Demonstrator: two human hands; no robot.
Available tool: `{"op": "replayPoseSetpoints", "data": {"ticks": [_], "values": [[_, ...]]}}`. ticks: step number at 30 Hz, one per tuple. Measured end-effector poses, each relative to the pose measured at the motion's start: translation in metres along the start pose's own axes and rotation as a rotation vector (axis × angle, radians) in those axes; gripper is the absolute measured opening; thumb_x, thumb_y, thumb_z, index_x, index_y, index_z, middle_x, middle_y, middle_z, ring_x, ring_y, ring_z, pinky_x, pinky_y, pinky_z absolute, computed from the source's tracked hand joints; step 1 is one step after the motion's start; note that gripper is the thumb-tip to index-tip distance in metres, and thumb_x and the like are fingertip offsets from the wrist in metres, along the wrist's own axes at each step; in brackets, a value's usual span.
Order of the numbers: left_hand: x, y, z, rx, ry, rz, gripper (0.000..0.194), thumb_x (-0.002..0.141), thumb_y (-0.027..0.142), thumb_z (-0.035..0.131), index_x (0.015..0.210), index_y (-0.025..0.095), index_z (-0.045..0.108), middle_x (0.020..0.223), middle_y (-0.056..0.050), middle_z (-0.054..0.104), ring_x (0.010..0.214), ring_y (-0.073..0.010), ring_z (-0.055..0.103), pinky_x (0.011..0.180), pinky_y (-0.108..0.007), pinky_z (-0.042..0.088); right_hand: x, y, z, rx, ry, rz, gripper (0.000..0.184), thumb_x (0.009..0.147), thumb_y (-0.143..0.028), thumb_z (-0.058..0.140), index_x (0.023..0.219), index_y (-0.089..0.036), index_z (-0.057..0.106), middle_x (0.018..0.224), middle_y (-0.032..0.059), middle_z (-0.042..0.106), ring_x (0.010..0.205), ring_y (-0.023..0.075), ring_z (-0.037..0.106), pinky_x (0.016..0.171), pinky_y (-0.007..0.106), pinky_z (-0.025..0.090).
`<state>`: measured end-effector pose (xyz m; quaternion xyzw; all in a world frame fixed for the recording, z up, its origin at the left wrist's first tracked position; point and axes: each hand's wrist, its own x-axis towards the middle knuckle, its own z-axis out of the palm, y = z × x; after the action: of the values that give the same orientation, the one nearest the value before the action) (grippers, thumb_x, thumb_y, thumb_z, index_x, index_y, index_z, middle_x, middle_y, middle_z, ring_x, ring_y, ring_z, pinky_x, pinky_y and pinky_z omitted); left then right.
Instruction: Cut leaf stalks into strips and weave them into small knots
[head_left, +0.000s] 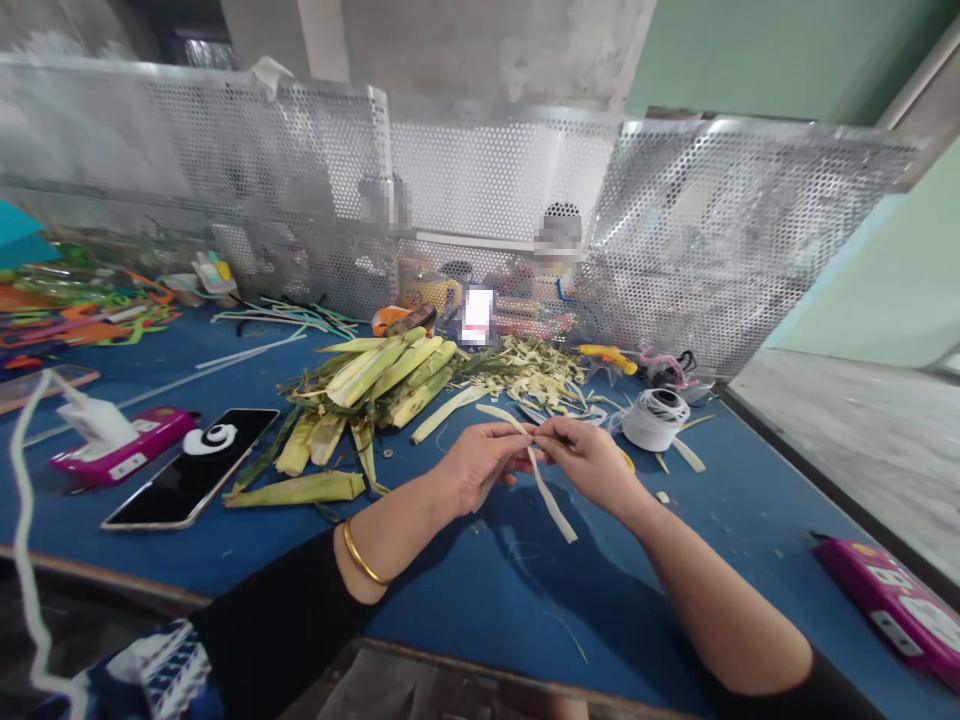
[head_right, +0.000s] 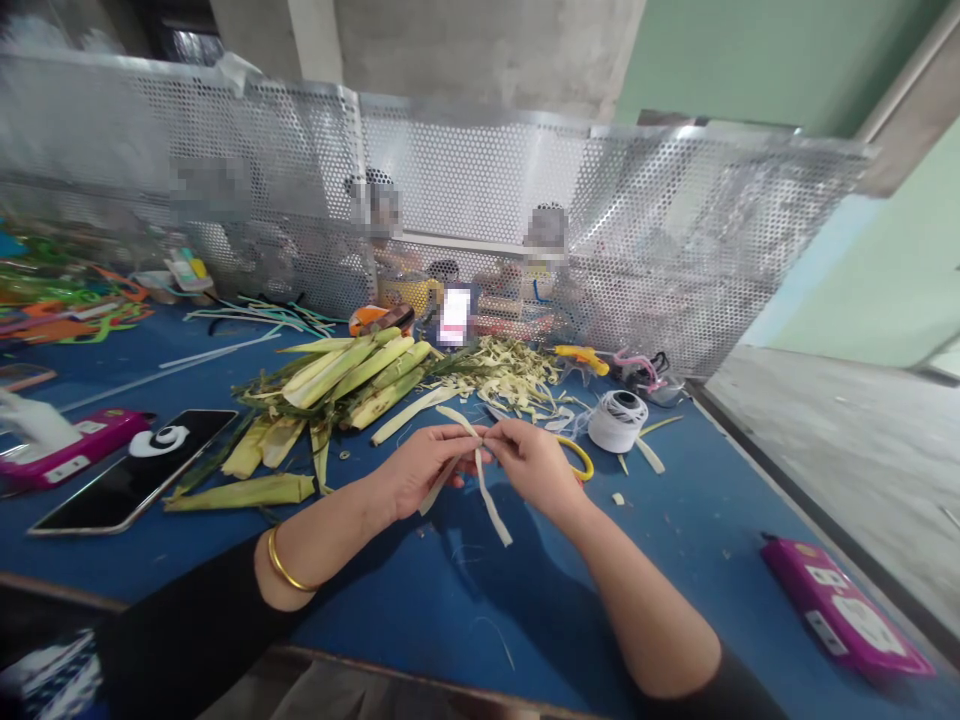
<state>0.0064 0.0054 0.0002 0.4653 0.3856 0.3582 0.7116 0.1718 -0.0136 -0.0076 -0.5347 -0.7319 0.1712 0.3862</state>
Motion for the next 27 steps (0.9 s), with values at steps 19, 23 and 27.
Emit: {"op": "replayPoseSetpoints", "data": {"ticks": [19, 23, 27], "values": [[-0.013, -0.002, 0.004, 0.554, -0.275, 0.023, 0.03, 0.078, 0.038, 0.061, 0.072, 0.014, 0.076, 0.059, -0.005, 0.069, 0.042, -0.0077, 0.033, 0.043, -0.022, 0.023, -0.004, -0.016, 0.001, 0.475, -0.226, 0.355, 0.041, 0.072, -0.055, 0.065, 0.057, -0.019, 0.053, 0.046, -0.0043, 0.046, 0.044, 0.0102, 0.041, 0.046, 0.024, 0.031], [-0.005, -0.01, 0.001, 0.58, -0.179, 0.016, 0.031, 0.077, 0.038, 0.061, 0.069, 0.014, 0.076, 0.058, -0.006, 0.069, 0.047, -0.01, 0.04, 0.049, -0.022, 0.03, -0.004, -0.015, 0.004, 0.413, 0.046, 0.236, 0.035, 0.07, -0.049, 0.067, 0.06, -0.019, 0.053, 0.049, -0.0066, 0.039, 0.046, 0.0083, 0.032, 0.045, 0.024, 0.026], [0.006, -0.011, -0.007, 0.538, 0.077, 0.086, 0.033, 0.079, 0.038, 0.055, 0.078, 0.013, 0.077, 0.067, -0.006, 0.072, 0.046, -0.0102, 0.041, 0.047, -0.024, 0.028, -0.007, -0.016, 0.004, 0.191, 0.236, 0.109, 0.022, 0.079, -0.04, 0.058, 0.074, -0.019, 0.059, 0.052, -0.0047, 0.047, 0.048, 0.0107, 0.04, 0.047, 0.024, 0.031]]}}
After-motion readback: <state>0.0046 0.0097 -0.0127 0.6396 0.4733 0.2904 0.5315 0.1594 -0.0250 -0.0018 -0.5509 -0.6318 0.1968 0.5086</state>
